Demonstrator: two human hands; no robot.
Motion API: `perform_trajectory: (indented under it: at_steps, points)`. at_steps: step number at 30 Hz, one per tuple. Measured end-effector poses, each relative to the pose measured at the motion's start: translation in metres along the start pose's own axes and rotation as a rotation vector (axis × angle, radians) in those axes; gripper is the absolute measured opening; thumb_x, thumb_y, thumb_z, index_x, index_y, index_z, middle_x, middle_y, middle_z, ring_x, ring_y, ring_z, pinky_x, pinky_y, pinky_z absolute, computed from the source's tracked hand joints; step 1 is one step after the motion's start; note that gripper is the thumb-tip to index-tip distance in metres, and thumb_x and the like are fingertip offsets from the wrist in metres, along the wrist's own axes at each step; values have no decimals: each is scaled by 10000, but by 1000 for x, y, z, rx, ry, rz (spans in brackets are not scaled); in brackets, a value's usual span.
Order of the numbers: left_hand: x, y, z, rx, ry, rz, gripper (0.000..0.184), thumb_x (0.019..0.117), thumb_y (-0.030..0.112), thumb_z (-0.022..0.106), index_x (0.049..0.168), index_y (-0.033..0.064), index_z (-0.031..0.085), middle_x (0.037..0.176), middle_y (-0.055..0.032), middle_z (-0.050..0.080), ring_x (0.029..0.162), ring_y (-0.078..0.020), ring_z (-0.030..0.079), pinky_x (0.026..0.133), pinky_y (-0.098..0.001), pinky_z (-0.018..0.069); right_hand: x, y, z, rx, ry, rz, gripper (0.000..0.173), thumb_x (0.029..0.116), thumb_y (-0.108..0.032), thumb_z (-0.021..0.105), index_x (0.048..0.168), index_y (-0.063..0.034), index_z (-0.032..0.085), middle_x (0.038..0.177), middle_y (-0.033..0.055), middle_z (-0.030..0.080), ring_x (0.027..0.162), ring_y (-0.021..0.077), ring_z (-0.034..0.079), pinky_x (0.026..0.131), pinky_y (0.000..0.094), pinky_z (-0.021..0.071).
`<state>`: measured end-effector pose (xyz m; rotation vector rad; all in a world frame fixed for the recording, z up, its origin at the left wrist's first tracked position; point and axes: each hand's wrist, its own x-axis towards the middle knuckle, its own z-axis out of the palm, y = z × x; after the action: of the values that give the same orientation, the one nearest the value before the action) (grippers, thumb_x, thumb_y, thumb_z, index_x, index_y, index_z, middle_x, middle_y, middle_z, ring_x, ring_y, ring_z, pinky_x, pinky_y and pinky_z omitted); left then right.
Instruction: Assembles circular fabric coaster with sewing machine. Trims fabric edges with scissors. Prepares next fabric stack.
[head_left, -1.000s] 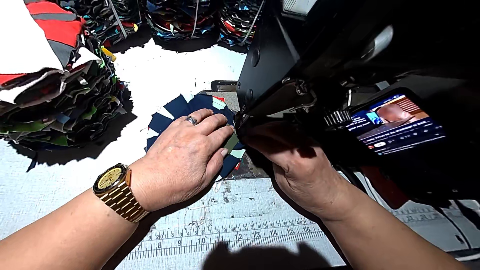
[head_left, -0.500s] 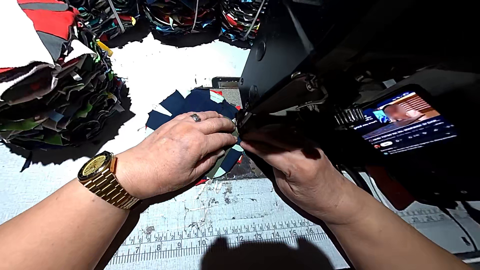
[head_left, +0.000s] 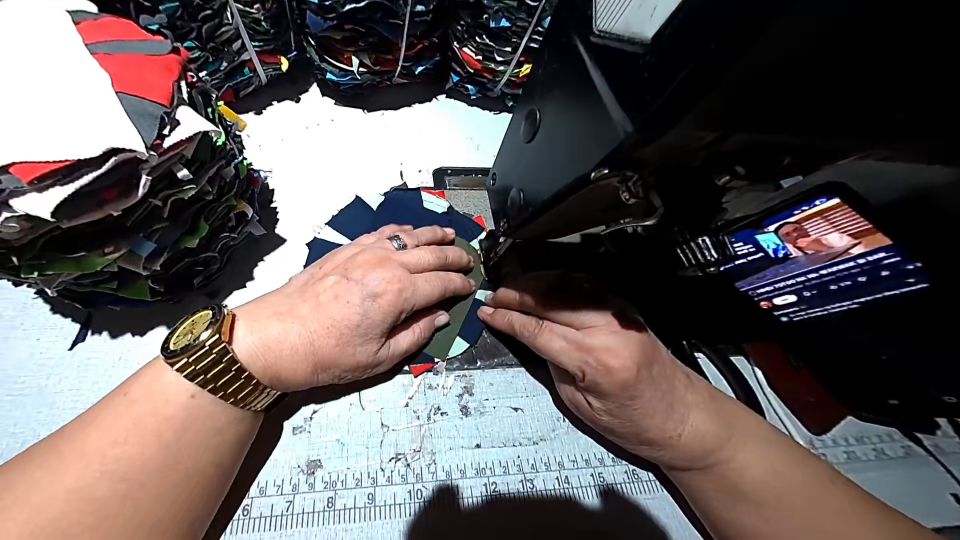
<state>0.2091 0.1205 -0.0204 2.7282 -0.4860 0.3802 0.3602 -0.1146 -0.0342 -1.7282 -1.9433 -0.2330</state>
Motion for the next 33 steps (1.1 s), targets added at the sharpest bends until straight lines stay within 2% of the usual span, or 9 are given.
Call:
perform_trajectory:
  at_steps: [4, 12, 17, 19, 22, 24, 27, 33]
  points:
    - [0, -1, 4, 8, 0, -19, 409, 1055, 332, 439, 1334, 162, 686, 1464, -17, 596, 1454, -209, 452, 1210, -431, 361, 0, -1, 0, -12, 6, 22, 321, 982, 20, 520, 1182, -45, 762, 1209, 127, 718, 1197, 242, 642, 1052, 376, 499]
    - [5, 11, 11, 81, 22, -125, 420, 1051, 350, 420, 1327, 172, 681, 1446, -37, 600, 1418, -231, 487, 1177, -482, 380, 2, 2, -1, -41, 23, 42, 280, 1004, -5, 526, 1158, -25, 759, 1181, 126, 715, 1174, 256, 643, 1025, 368, 516]
    - [8, 19, 15, 126, 34, -217, 441, 1055, 368, 389, 1329, 173, 675, 1452, -44, 590, 1416, -254, 482, 1130, -509, 407, 4, 1, -4, -129, -13, 108, 312, 998, -17, 511, 1204, -56, 743, 1238, 112, 700, 1209, 259, 629, 1030, 412, 503]
    - [7, 20, 15, 121, 32, -228, 460, 1062, 373, 373, 1356, 165, 660, 1464, -51, 579, 1427, -257, 469, 1140, -516, 397, 4, -1, -4, -118, 10, 111, 316, 993, 1, 509, 1205, -51, 737, 1253, 129, 687, 1220, 257, 624, 1044, 396, 500]
    - [5, 19, 9, 99, 99, -171, 452, 1071, 342, 386, 1391, 156, 645, 1482, -54, 577, 1457, -270, 441, 1187, -527, 339, 3, -2, -6, -48, 92, 51, 310, 993, 26, 513, 1202, -19, 739, 1221, 157, 698, 1191, 253, 642, 1038, 362, 511]
    - [5, 16, 2, 83, 140, -86, 404, 1059, 290, 429, 1342, 146, 678, 1451, -54, 603, 1459, -285, 436, 1210, -530, 310, 2, -2, -5, 11, 71, 11, 317, 986, 31, 518, 1198, -20, 747, 1207, 159, 706, 1196, 252, 642, 1061, 361, 502]
    - [1, 6, 2, 2, 73, 10, 359, 1045, 239, 456, 1264, 149, 725, 1404, -29, 641, 1442, -267, 462, 1207, -479, 356, 1, -2, -3, 52, -16, -22, 321, 979, 18, 515, 1194, -25, 749, 1212, 145, 710, 1201, 240, 642, 1073, 358, 494]
    - [2, 4, 6, 23, 33, -28, 371, 1056, 289, 444, 1275, 171, 719, 1397, -8, 644, 1406, -227, 505, 1176, -450, 398, 2, -1, -2, 31, -21, -2, 310, 975, 29, 529, 1177, -25, 757, 1187, 141, 718, 1175, 236, 652, 1053, 341, 506]
